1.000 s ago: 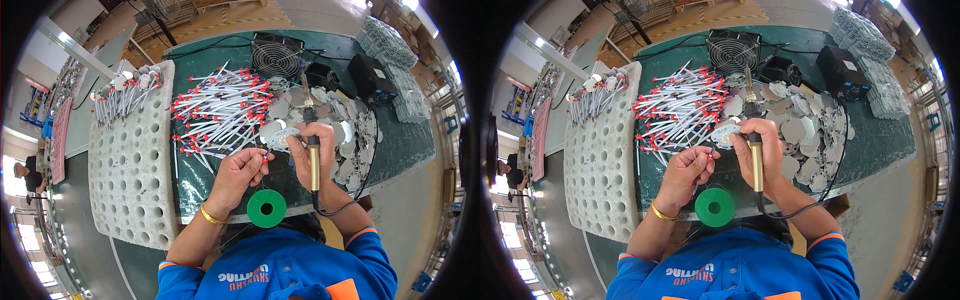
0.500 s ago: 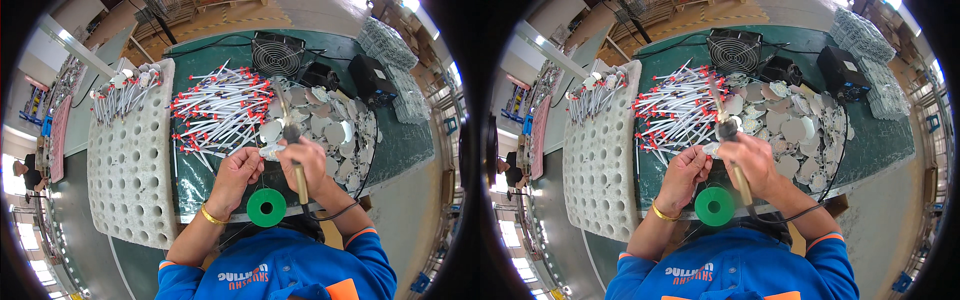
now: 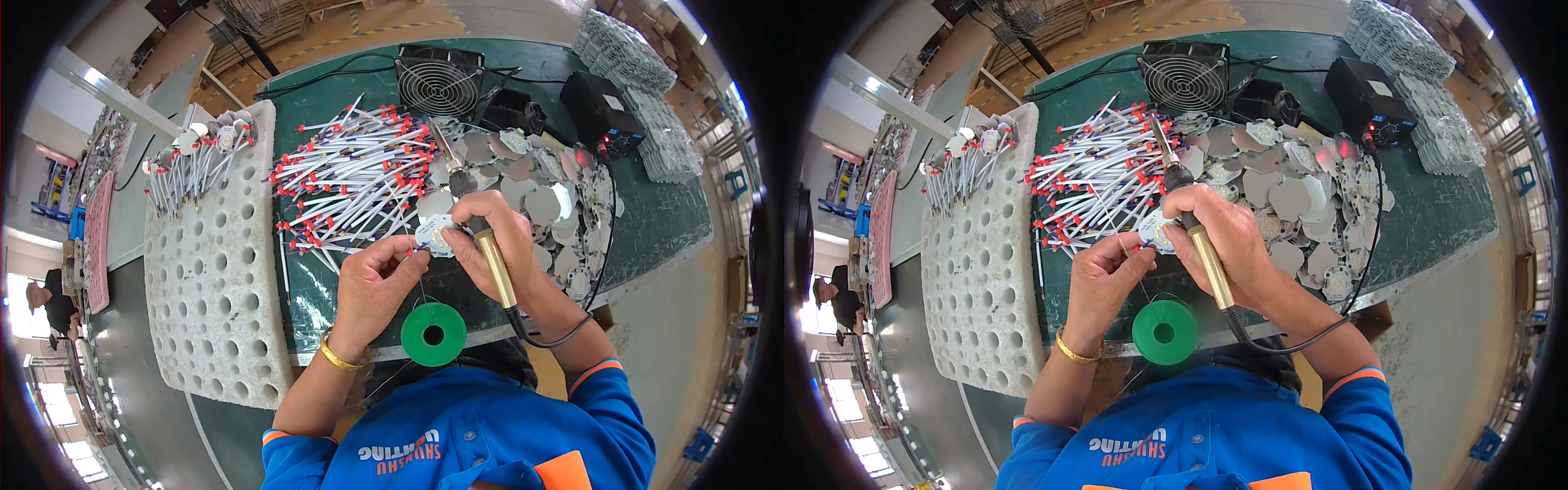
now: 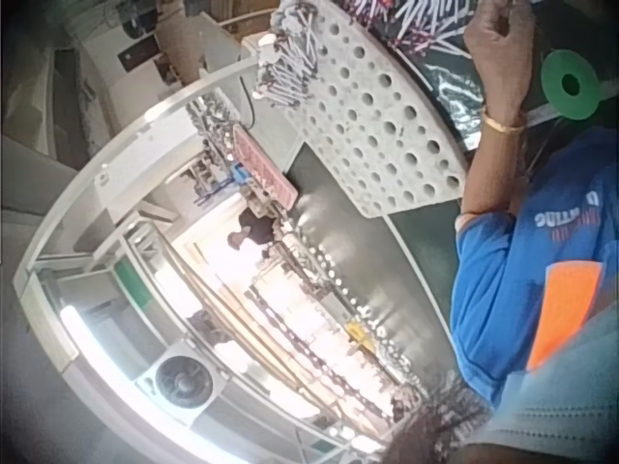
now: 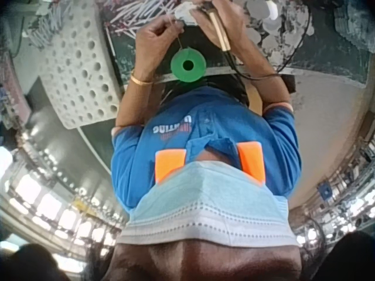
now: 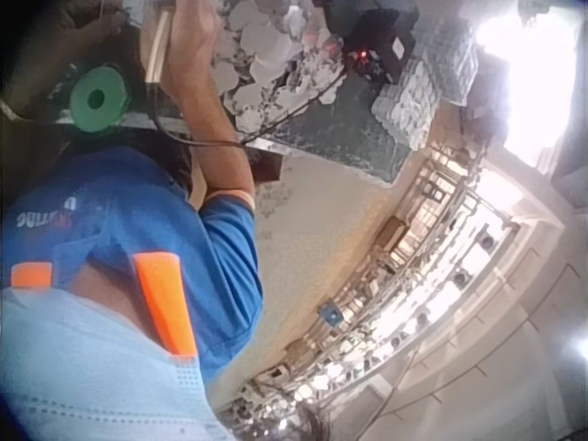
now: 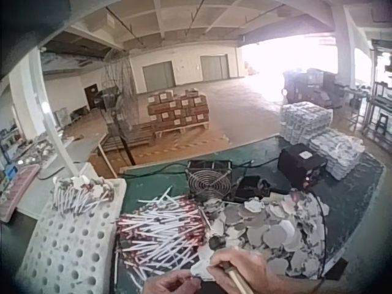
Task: The person solders wires onto small LED circuit boards with a soldering iron and solder wire.
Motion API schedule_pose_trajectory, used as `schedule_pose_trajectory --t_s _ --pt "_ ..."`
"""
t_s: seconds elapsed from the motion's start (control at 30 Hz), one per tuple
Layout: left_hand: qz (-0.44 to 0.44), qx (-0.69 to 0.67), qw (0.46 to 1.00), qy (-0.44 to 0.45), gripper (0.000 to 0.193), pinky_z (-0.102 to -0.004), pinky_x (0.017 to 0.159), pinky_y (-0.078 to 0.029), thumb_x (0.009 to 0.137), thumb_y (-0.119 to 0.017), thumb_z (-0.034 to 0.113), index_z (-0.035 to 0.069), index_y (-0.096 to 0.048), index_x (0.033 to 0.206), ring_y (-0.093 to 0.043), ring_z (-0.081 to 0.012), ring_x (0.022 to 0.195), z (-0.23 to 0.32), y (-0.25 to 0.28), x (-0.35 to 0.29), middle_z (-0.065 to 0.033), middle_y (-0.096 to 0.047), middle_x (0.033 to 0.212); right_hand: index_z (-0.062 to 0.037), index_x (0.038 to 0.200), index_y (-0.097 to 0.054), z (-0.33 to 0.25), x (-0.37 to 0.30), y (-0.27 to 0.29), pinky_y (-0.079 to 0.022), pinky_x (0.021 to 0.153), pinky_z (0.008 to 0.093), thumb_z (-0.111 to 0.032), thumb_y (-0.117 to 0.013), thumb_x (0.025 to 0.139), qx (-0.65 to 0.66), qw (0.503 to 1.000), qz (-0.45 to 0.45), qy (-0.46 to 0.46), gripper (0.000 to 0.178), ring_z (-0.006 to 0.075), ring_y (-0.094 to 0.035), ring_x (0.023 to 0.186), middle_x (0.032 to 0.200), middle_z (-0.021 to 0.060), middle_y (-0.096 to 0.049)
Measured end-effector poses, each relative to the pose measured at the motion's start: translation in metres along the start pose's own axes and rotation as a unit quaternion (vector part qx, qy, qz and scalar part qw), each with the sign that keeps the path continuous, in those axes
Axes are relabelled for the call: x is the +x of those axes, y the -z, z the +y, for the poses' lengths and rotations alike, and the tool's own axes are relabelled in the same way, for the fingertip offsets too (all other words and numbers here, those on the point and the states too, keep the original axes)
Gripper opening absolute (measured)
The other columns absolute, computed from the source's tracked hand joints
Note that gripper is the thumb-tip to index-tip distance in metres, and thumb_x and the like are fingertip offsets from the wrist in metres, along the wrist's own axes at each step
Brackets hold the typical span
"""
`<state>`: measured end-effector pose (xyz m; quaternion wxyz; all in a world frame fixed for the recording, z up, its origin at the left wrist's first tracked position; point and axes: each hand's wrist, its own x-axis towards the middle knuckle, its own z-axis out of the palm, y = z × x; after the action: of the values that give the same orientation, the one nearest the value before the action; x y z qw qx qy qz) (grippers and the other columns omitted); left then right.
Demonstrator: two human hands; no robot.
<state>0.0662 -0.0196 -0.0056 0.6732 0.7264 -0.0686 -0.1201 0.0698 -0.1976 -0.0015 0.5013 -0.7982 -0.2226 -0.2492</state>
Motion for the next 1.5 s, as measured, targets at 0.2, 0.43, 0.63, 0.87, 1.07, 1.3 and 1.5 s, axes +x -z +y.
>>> schedule_pose_trajectory --t_s 0.2,0.43,0.63,0.87,1.07,1.3,1.5 --pt "-0.003 0.003 1.000 0.002 0.014 -0.0162 0.052 -0.037 0.082 -0.067 0.011 0.002 -0.066 0.094 -0.046 0.0003 0.059 0.003 0.004 0.000 0.0046 -0.059 0.068 -0.0040 0.093 -0.048 -0.007 0.006 0.003 -0.042 0.053 0.0354 0.003 -0.063 0.074 -0.010 0.999 -0.036 0.021 0.026 0.0283 -0.055 0.062 0.082 0.0098 -0.057" --pt "-0.037 0.009 0.999 0.035 0.010 -0.0153 0.051 -0.032 0.082 -0.066 0.007 0.001 -0.065 0.089 -0.041 0.0012 0.060 0.007 0.009 0.003 0.0080 -0.053 0.067 -0.0056 0.094 -0.048 -0.005 0.008 0.004 -0.043 0.054 0.0359 0.003 -0.063 0.073 0.005 0.998 -0.056 0.009 0.027 0.0303 -0.056 0.062 0.081 0.0105 -0.058" --pt "-0.033 0.012 0.999 0.025 0.007 -0.0156 0.051 -0.031 0.083 -0.065 0.008 0.001 -0.064 0.084 -0.040 0.0012 0.059 0.004 0.009 0.003 0.0083 -0.052 0.067 -0.0046 0.089 -0.051 -0.008 0.010 0.002 -0.045 0.059 0.0315 0.002 -0.068 0.071 0.014 0.998 -0.051 -0.015 0.026 0.0255 -0.058 0.065 0.080 0.0097 -0.057" --pt "0.030 -0.078 0.996 -0.034 0.008 -0.0156 0.048 -0.028 0.084 -0.064 0.010 0.002 -0.062 0.082 -0.038 0.0019 0.057 0.016 0.012 0.008 0.0088 -0.051 0.065 -0.0017 0.097 -0.052 -0.010 0.017 0.005 -0.048 0.065 0.0320 0.002 -0.067 0.073 0.003 0.997 0.066 0.045 0.029 0.0221 -0.061 0.069 0.082 0.0107 -0.062" --pt "0.097 -0.182 0.976 -0.069 0.006 -0.0164 0.054 -0.035 0.084 -0.063 0.007 0.002 -0.062 0.081 -0.046 -0.0011 0.061 0.039 0.010 0.022 0.0009 -0.060 0.073 0.0005 0.103 -0.051 -0.017 0.005 0.026 -0.048 0.071 0.0362 -0.004 -0.065 0.075 0.077 0.988 0.086 0.107 0.031 0.0250 -0.061 0.069 0.085 0.0148 -0.064" --pt "0.114 -0.208 0.968 -0.080 0.006 -0.0180 0.054 -0.036 0.082 -0.063 0.004 0.002 -0.061 0.077 -0.047 -0.0037 0.058 0.048 0.005 0.023 -0.0032 -0.060 0.071 0.0002 0.093 -0.059 -0.030 0.002 0.037 -0.034 0.056 0.0346 -0.031 -0.058 0.082 0.040 0.977 0.049 0.205 0.033 0.0207 -0.044 0.054 0.063 0.0046 -0.048" --pt "0.106 -0.206 0.970 -0.069 0.005 -0.0180 0.054 -0.036 0.082 -0.063 0.005 0.002 -0.062 0.078 -0.047 -0.0040 0.059 0.046 0.008 0.022 -0.0026 -0.060 0.072 -0.0033 0.090 -0.062 -0.032 0.005 0.034 -0.034 0.056 0.0328 -0.014 -0.062 0.066 0.038 0.984 0.000 0.176 0.026 0.0193 -0.044 0.051 0.060 0.0021 -0.049"
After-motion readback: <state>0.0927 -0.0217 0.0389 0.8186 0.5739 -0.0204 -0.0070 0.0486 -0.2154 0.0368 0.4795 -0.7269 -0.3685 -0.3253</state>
